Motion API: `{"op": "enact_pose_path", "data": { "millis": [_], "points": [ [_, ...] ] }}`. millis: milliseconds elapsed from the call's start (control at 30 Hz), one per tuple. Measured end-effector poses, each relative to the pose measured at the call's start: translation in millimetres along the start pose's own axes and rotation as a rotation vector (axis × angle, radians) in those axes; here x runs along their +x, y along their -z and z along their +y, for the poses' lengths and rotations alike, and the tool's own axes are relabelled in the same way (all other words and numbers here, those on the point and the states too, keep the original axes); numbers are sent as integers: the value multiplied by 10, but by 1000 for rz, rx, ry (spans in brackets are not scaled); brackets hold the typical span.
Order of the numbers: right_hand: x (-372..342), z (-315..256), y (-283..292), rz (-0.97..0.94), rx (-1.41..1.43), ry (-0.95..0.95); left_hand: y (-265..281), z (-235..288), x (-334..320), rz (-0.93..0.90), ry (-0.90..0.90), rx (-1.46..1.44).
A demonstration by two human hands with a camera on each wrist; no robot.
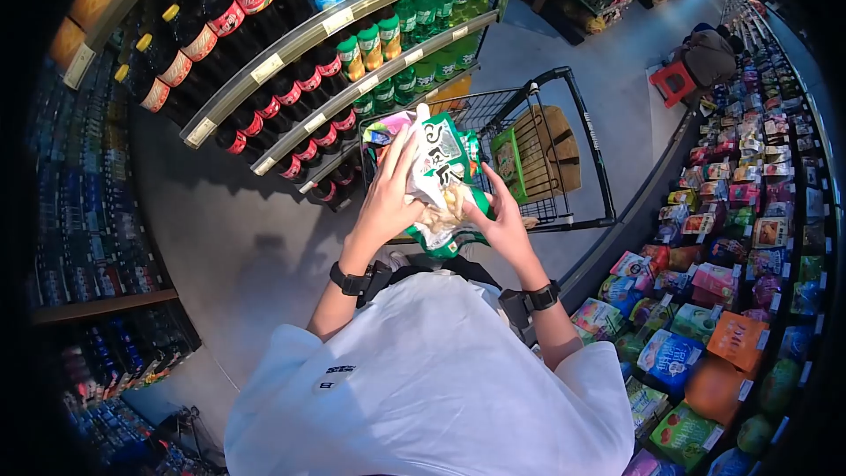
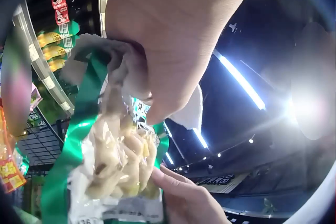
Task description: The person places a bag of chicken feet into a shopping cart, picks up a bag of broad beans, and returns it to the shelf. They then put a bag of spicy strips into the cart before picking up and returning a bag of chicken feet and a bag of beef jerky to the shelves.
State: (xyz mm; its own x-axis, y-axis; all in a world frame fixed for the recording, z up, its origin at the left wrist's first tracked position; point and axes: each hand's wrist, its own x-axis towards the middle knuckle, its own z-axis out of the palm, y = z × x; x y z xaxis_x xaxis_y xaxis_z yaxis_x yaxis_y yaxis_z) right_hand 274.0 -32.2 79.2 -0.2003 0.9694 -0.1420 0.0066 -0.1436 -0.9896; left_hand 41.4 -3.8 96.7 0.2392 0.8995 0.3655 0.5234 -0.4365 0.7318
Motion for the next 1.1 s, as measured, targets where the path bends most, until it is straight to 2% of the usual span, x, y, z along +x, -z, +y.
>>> {"op": "enact_pose_path", "data": {
  "millis": [167,267,300,367,467,500,600,667,700,733,800,833,867,900,967,1067,1100],
  "points": [
    [-10,192,348,82,-26,-3,-271,130,18,-125,117,-175],
    [-2,345,563,131,-81,-85,-455,-3,6,-197,24,-30],
    [15,417,655,145,-86,-88,-494,-40,23,-165,-1,-75],
    [36,565,825,174,-100,-99,-448,114,97,-104,98,-103],
    [91,674,942,253,56,-104,-487,154,142,19,153,-99],
    [125,750,957,346,-49,-83,-511,135,160,48,148,-90],
    [72,450,1087,266,-26,89,-494,35,134,84,224,-32],
    [-91,-341,1112,73,35,95,-474,-2,111,96,188,-2],
    [-201,-646,1139,-1,124,87,-449,-17,108,101,182,-93],
    [-309,-882,1191,-64,208,81,-403,40,120,66,312,-200],
    [-532,-1160,1263,-97,355,154,-415,-279,28,53,179,5],
    [-671,-1271,1311,-125,413,133,-387,-350,24,27,196,48],
    [-810,-1388,1357,-158,467,109,-418,-255,-13,120,264,-292],
    [-935,-1540,1404,-258,560,44,-320,-192,30,50,344,-221],
    [-1047,-1528,1434,-410,710,145,-334,-207,43,87,466,-167],
    [-1139,-1323,1256,-621,1006,389,-344,-242,49,95,496,-118],
    [-1196,-1326,1287,-696,975,330,-361,-234,62,79,500,-99]
  ]
}}
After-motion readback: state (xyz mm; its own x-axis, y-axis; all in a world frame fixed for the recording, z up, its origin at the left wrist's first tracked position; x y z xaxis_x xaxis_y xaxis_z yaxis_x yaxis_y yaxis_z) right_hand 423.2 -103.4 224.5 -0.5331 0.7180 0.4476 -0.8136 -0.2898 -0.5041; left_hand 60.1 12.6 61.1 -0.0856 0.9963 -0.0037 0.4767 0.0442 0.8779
